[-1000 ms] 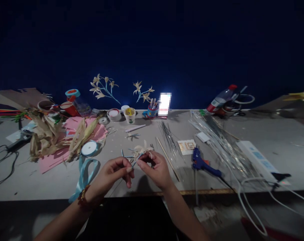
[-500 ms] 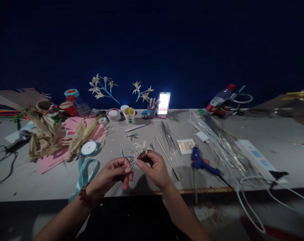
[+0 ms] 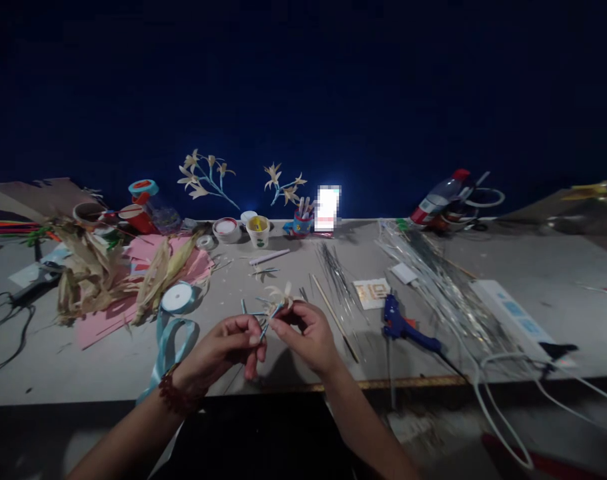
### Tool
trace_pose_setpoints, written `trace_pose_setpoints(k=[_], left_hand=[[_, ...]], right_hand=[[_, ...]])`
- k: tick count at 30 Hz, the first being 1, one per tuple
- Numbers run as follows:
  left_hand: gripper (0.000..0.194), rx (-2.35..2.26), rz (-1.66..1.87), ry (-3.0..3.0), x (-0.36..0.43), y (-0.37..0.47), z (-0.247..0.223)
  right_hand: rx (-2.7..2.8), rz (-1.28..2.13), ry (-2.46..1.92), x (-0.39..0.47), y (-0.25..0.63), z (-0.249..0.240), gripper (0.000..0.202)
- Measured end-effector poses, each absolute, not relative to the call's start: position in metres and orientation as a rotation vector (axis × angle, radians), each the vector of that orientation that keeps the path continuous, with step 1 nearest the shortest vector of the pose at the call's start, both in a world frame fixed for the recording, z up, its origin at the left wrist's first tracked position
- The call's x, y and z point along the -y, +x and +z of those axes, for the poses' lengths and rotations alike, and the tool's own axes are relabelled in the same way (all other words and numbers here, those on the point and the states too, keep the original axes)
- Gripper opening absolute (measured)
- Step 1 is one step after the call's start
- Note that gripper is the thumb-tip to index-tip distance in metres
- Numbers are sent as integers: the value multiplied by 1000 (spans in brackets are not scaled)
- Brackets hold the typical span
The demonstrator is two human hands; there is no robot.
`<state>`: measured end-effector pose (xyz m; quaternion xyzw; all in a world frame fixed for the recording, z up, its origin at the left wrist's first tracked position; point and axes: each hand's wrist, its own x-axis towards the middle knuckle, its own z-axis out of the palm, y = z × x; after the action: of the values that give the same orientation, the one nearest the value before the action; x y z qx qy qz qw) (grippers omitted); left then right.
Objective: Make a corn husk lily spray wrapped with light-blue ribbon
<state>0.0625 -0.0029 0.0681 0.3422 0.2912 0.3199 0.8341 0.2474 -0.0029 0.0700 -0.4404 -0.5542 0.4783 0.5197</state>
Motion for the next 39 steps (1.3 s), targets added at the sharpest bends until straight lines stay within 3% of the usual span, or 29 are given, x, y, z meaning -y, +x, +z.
trace_pose_setpoints(k=[29,39], left_hand=[[11,-567,642,678,2,64,65],[16,-823,821,1074,10,67,82]], right_hand=[[1314,1152,-1064,4,248,71,15],[1310,1152,-1031,7,249,73,11]])
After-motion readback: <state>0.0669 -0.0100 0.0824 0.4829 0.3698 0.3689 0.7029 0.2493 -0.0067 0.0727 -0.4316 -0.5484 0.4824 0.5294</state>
